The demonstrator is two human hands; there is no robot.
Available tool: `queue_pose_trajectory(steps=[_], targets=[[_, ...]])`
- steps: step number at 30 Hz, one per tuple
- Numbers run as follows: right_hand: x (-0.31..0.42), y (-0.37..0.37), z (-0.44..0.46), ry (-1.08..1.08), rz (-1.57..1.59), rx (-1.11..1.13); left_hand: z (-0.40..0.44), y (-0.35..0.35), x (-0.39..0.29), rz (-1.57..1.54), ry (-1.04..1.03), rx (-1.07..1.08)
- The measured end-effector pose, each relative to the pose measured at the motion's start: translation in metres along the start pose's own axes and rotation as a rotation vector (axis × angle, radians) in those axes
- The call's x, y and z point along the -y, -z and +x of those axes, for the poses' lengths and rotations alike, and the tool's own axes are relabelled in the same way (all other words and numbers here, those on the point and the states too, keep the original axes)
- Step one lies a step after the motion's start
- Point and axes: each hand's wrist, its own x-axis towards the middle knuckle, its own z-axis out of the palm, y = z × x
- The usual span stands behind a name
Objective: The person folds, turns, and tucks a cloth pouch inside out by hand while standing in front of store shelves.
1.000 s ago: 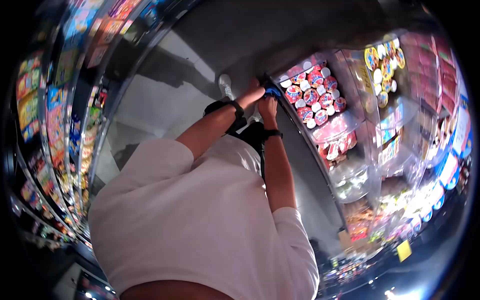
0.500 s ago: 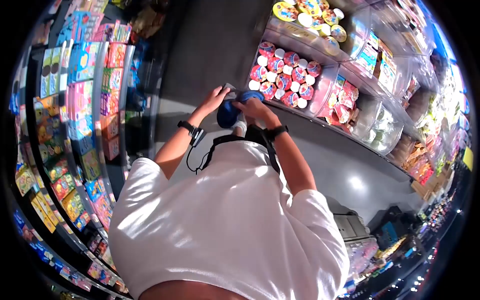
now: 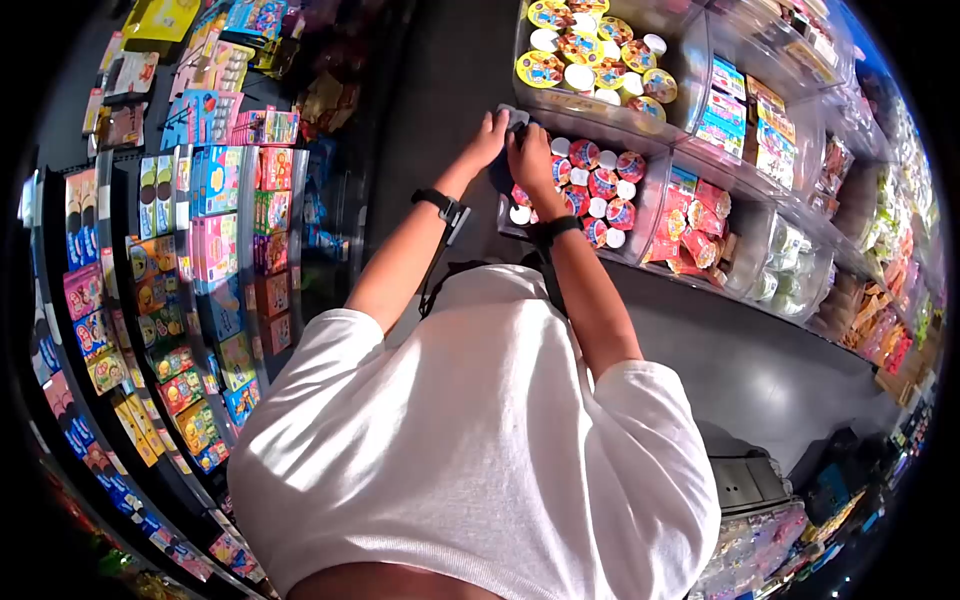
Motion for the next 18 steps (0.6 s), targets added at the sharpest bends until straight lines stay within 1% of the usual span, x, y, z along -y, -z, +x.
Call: queue_pose_trajectory(steps=[1, 3, 4, 5, 7, 8, 9, 11, 12, 13, 14, 15, 16, 17, 18], targets=[[-0.001, -0.001, 0.005, -0.039, 0.000, 0.011, 0.006, 0.003, 0.004, 0.010, 0.043, 0.048], [-0.005, -0.002, 0.006, -0.049, -0.014, 0.047, 0.007, 0.005, 0.016, 0.058, 0.044, 0.082], [-0.009, -0.003, 0.003, -0.012, -0.034, 0.068, 0.000, 0.002, 0.029, 0.093, -0.027, 0.064], [-0.008, 0.001, -0.002, -0.013, -0.034, 0.071, -0.006, -0.003, 0.053, 0.092, -0.024, 0.064], [0.001, 0.013, -0.024, -0.084, 0.012, 0.286, -0.027, -0.005, 0.091, 0.315, -0.208, 0.076], [0.006, 0.022, -0.034, -0.105, 0.002, 0.390, -0.046, 0.003, 0.091, 0.291, -0.126, 0.138], [0.017, 0.029, -0.043, -0.084, 0.066, 0.423, -0.063, 0.013, 0.084, 0.266, -0.046, 0.196], [0.012, 0.029, -0.064, -0.184, 0.024, 0.679, -0.085, 0.031, 0.076, 0.307, 0.077, 0.350], [0.017, 0.029, -0.067, -0.191, 0.025, 0.683, -0.091, 0.039, 0.065, 0.350, 0.044, 0.404], [0.022, 0.029, -0.069, -0.149, 0.019, 0.610, -0.091, 0.043, 0.053, 0.338, 0.119, 0.517], [0.027, 0.029, -0.072, -0.111, 0.010, 0.537, -0.083, 0.030, 0.075, 0.353, 0.053, 0.515], [0.022, 0.023, -0.069, -0.070, -0.030, 0.512, -0.078, 0.028, 0.058, 0.365, -0.020, 0.509], [0.017, 0.018, -0.065, -0.059, -0.027, 0.437, -0.071, 0.025, 0.040, 0.220, 0.077, 0.435], [0.015, 0.014, -0.058, -0.050, -0.027, 0.363, -0.057, 0.026, 0.022, 0.210, 0.099, 0.442], [0.014, 0.010, -0.045, -0.103, -0.026, 0.330, -0.043, 0.025, 0.006, 0.180, 0.163, 0.435]])
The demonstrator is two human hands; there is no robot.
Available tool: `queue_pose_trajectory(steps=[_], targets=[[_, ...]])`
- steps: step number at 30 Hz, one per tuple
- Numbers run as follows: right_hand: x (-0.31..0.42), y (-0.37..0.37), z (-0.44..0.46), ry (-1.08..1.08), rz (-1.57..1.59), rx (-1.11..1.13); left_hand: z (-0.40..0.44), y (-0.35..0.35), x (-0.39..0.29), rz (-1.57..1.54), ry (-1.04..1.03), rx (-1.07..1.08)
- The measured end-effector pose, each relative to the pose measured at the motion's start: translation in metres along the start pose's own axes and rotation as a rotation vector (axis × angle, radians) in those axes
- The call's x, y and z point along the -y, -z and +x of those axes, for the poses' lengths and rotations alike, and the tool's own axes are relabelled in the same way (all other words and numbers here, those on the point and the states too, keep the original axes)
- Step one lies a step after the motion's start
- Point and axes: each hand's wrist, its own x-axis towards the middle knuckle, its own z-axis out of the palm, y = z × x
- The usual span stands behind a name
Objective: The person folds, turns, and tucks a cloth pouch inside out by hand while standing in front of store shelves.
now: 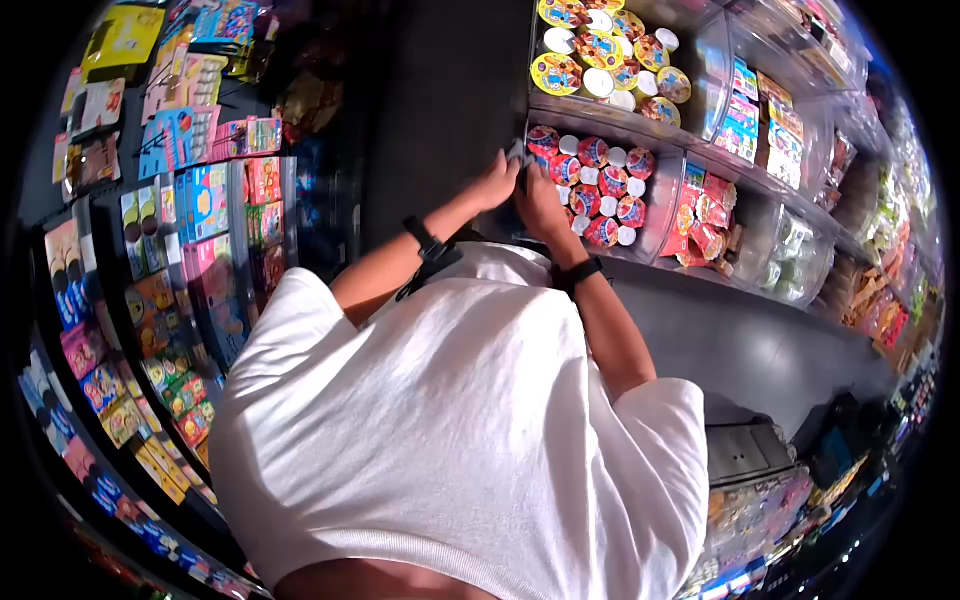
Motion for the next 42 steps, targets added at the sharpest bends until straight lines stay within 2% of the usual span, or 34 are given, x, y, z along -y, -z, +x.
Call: queue_pose_trajectory(steps=[1, 2, 3, 5, 6, 7, 8, 9, 11, 12, 14, 17, 18, 21, 22, 23, 26, 27, 28, 29, 31, 33, 35, 37, 39, 41, 42], targets=[[-0.002, -0.002, 0.014, -0.007, -0.057, -0.067, 0.051, -0.013, 0.036, 0.119, -0.150, 0.009], [-0.003, -0.003, 0.030, -0.019, -0.069, -0.112, 0.042, 0.003, -0.002, -0.057, -0.052, -0.046], [-0.003, -0.003, 0.042, -0.027, -0.083, -0.155, 0.064, 0.001, 0.003, -0.095, -0.109, -0.095], [0.003, 0.001, 0.057, 0.008, -0.082, -0.214, 0.074, 0.013, 0.002, 0.027, -0.238, -0.079], [0.007, 0.003, 0.063, -0.087, -0.119, -0.189, 0.078, 0.022, -0.001, 0.027, -0.212, 0.000], [0.010, 0.000, 0.066, -0.074, -0.153, -0.258, 0.080, 0.034, -0.006, 0.030, -0.183, 0.079], [0.015, -0.001, 0.066, -0.133, -0.160, -0.259, 0.079, 0.044, -0.013, -0.016, -0.028, 0.150], [0.021, -0.002, 0.059, -0.208, -0.164, -0.276, 0.080, 0.039, 0.006, 0.007, -0.040, 0.188], [0.037, -0.008, 0.035, -0.219, -0.129, -0.334, 0.078, 0.029, 0.027, 0.011, -0.261, 0.066], [0.044, -0.007, 0.021, -0.263, -0.146, -0.327, 0.065, 0.034, 0.029, 0.040, -0.220, 0.191], [0.052, -0.021, -0.016, -0.355, -0.152, -0.270, 0.057, 0.022, 0.062, 0.184, -0.277, 0.355], [0.060, -0.041, -0.052, -0.477, -0.116, -0.223, 0.035, 0.033, 0.066, 0.443, -0.272, 0.702], [0.063, -0.047, -0.059, -0.487, -0.089, -0.249, 0.030, 0.037, 0.061, 0.396, -0.203, 0.783], [0.053, -0.056, -0.057, -0.458, -0.113, -0.297, 0.041, 0.043, 0.052, 0.482, -0.384, 0.684], [0.048, -0.059, -0.054, -0.453, -0.136, -0.337, 0.046, 0.051, 0.042, 0.415, -0.340, 0.679], [0.050, -0.058, -0.044, -0.444, -0.160, -0.380, 0.056, 0.049, 0.047, 0.373, -0.508, 0.493], [0.048, -0.055, -0.010, -0.468, -0.153, -0.471, 0.075, 0.063, 0.028, 0.104, -0.658, 0.284], [0.047, -0.055, 0.001, -0.299, -0.231, -0.569, 0.076, 0.069, 0.020, 0.020, -0.721, 0.196], [0.045, -0.054, 0.013, -0.340, -0.232, -0.581, 0.075, 0.073, 0.013, -0.023, -0.713, 0.185], [0.050, -0.049, 0.027, -0.381, -0.232, -0.594, 0.073, 0.077, 0.009, -0.007, -0.725, 0.199], [0.050, -0.048, 0.042, -0.376, -0.221, -0.637, 0.071, 0.083, 0.002, 0.062, -0.903, 0.060], [0.052, -0.047, 0.044, -0.345, -0.241, -0.678, 0.068, 0.091, 0.000, 0.087, -0.914, 0.127], [0.047, -0.054, 0.031, -0.353, -0.233, -0.677, 0.063, 0.091, 0.000, 0.125, -0.811, 0.219], [0.058, -0.059, 0.002, -0.375, -0.216, -0.671, 0.055, 0.084, 0.009, 0.136, -0.875, 0.276], [0.057, -0.072, -0.032, -0.441, -0.248, -0.595, 0.041, 0.075, 0.023, 0.228, -0.803, 0.446], [0.050, -0.083, -0.064, -0.451, -0.301, -0.531, 0.025, 0.066, 0.043, 0.447, -0.660, 0.577], [0.053, -0.084, -0.072, -0.453, -0.358, -0.458, 0.023, 0.068, 0.048, 0.510, -0.569, 0.788]])
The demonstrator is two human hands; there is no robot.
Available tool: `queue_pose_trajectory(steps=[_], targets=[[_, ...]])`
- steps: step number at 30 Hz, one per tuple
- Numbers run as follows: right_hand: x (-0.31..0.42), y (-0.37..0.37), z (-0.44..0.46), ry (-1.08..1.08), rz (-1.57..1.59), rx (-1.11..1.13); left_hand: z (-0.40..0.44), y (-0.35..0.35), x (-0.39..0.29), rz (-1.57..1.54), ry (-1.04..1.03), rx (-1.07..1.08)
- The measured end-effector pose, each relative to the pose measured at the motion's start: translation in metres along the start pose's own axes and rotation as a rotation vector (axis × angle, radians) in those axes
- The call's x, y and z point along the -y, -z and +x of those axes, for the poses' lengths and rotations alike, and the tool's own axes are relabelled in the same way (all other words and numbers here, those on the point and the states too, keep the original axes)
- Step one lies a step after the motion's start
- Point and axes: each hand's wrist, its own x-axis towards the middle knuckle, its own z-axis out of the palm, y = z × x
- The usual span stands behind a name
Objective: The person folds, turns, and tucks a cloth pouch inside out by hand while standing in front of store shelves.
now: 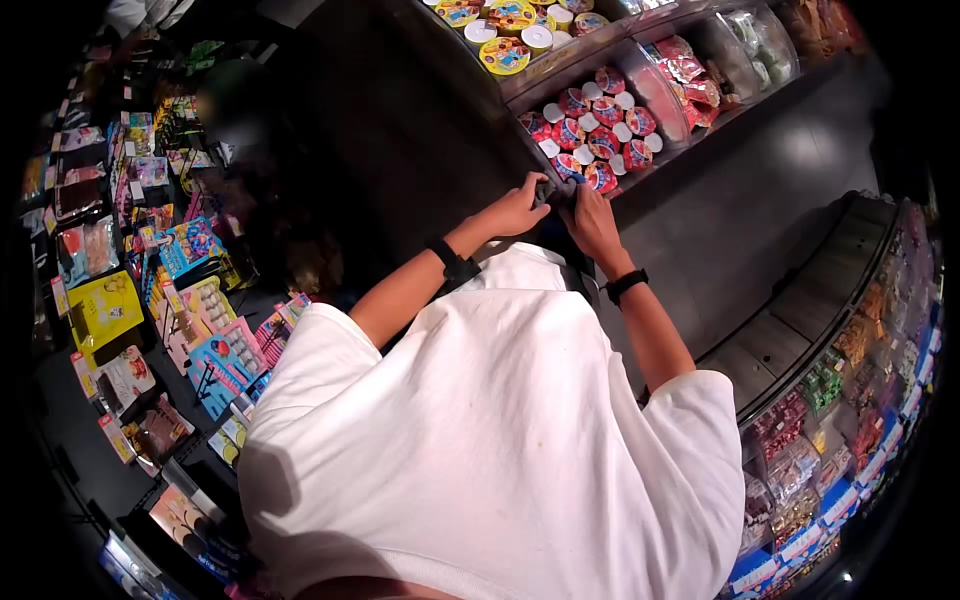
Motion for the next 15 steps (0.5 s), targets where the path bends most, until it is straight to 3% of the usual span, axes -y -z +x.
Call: queue_pose_trajectory(steps=[1, 4, 7, 9, 12, 15], targets=[[-0.002, 0.001, -0.001, 0.017, -0.039, 0.004, -0.005, -0.004, 0.003, 0.009, 0.022, 0.064], [0.007, -0.003, 0.016, 0.013, 0.062, -0.111, 0.000, 0.005, 0.012, -0.031, 0.014, -0.031], [0.024, -0.010, 0.050, -0.078, 0.019, -0.163, 0.005, 0.031, 0.007, -0.178, -0.024, -0.327], [0.040, -0.015, 0.080, -0.007, 0.013, -0.299, 0.014, 0.042, 0.013, -0.322, -0.235, -0.511], [0.052, -0.026, 0.131, -0.020, 0.036, -0.298, 0.026, 0.050, 0.008, -0.734, -0.583, -0.628], [0.054, -0.033, 0.150, 0.004, -0.063, -0.319, 0.008, 0.054, -0.008, -0.827, -0.399, -0.584]])
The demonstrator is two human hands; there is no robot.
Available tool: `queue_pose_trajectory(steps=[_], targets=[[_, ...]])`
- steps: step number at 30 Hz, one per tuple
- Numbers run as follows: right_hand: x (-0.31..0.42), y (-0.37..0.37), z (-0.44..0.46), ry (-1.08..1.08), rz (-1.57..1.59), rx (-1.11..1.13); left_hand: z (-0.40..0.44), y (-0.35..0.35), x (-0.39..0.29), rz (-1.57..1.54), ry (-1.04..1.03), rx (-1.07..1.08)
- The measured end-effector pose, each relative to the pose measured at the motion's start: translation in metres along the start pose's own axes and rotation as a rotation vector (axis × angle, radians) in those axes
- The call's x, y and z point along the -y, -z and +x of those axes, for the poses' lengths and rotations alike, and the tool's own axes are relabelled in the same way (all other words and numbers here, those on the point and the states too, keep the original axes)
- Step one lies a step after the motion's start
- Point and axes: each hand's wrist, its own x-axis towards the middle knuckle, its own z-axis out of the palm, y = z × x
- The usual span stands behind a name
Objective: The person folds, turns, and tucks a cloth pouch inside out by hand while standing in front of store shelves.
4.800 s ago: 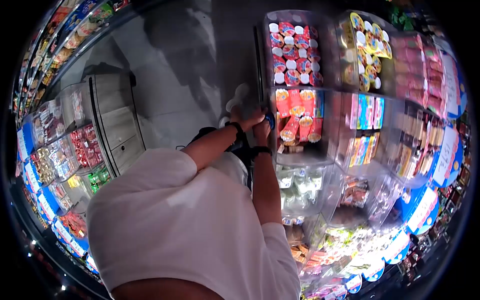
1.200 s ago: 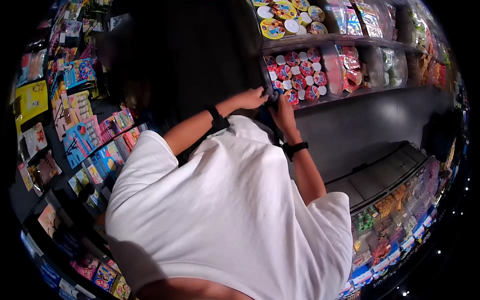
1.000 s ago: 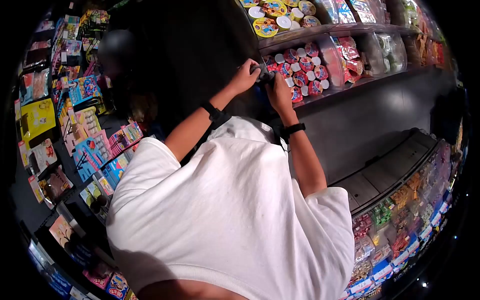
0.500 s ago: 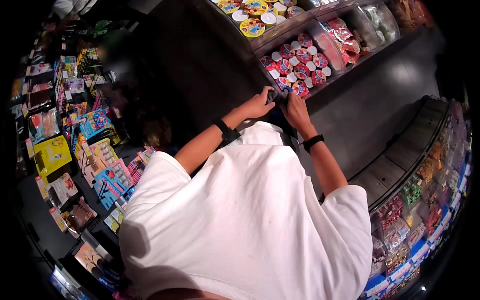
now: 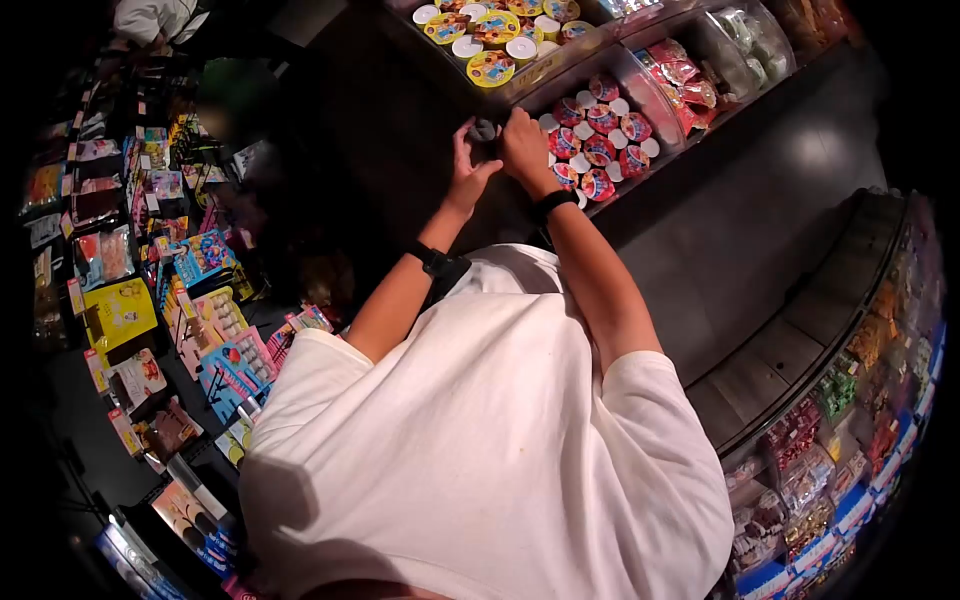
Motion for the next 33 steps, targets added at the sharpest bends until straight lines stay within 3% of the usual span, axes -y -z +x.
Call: queue_pose_trajectory(steps=[4, 7, 8, 11, 13, 14, 16, 18, 19, 21, 22, 24, 26, 28, 30, 31, 32, 33], targets=[[-0.010, 0.017, -0.019, 0.078, 0.036, -0.021, -0.003, 0.006, 0.005, 0.186, -0.052, 0.137], [-0.047, 0.040, -0.061, 0.078, 0.111, 0.236, -0.034, -0.008, -0.011, 0.454, -0.044, 0.399], [-0.057, 0.054, -0.076, 0.109, 0.113, 0.294, -0.046, -0.015, -0.022, 0.420, 0.115, 0.510], [-0.066, 0.073, -0.100, 0.081, 0.134, 0.352, -0.058, -0.032, -0.039, 0.520, 0.253, 0.636], [-0.070, 0.083, -0.094, 0.089, 0.136, 0.479, -0.053, -0.045, -0.031, 0.761, 0.290, 0.452], [-0.073, 0.073, -0.087, 0.095, 0.158, 0.462, -0.045, -0.044, -0.015, 0.892, 0.163, 0.307], [-0.055, 0.078, -0.062, 0.041, 0.176, 0.494, -0.023, -0.044, -0.009, 0.743, 0.180, 0.141], [-0.055, 0.064, -0.053, 0.026, 0.229, 0.409, -0.004, -0.050, 0.007, 0.606, 0.007, 0.094], [-0.060, 0.058, -0.052, 0.016, 0.288, 0.453, 0.000, -0.060, 0.002, 0.486, 0.083, 0.038], [-0.066, 0.061, -0.049, 0.050, 0.336, 0.512, 0.006, -0.061, 0.035, 0.602, -0.075, -0.038], [-0.073, 0.060, -0.054, 0.128, 0.304, 0.484, -0.003, -0.070, 0.040, 0.722, -0.143, -0.080], [-0.083, 0.073, -0.070, 0.210, 0.242, 0.565, -0.033, -0.091, 0.028, 0.692, -0.027, -0.048], [-0.116, 0.095, -0.100, 0.367, 0.195, 0.660, -0.074, -0.134, 0.019, 0.702, 0.342, -0.009], [-0.143, 0.080, -0.114, 0.679, 0.188, 0.435, -0.096, -0.154, 0.029, 0.796, 0.295, -0.022], [-0.150, 0.088, -0.108, 0.739, 0.126, 0.619, -0.105, -0.160, 0.039, 0.906, 0.175, -0.083], [-0.154, 0.090, -0.100, 0.888, 0.045, 0.414, -0.103, -0.163, 0.043, 0.839, 0.229, -0.136], [-0.151, 0.106, -0.086, 0.926, -0.016, 0.521, -0.102, -0.167, 0.048, 0.830, 0.247, -0.158], [-0.149, 0.117, -0.075, 0.917, -0.015, 0.554, -0.093, -0.169, 0.049, 0.914, 0.109, -0.269]])
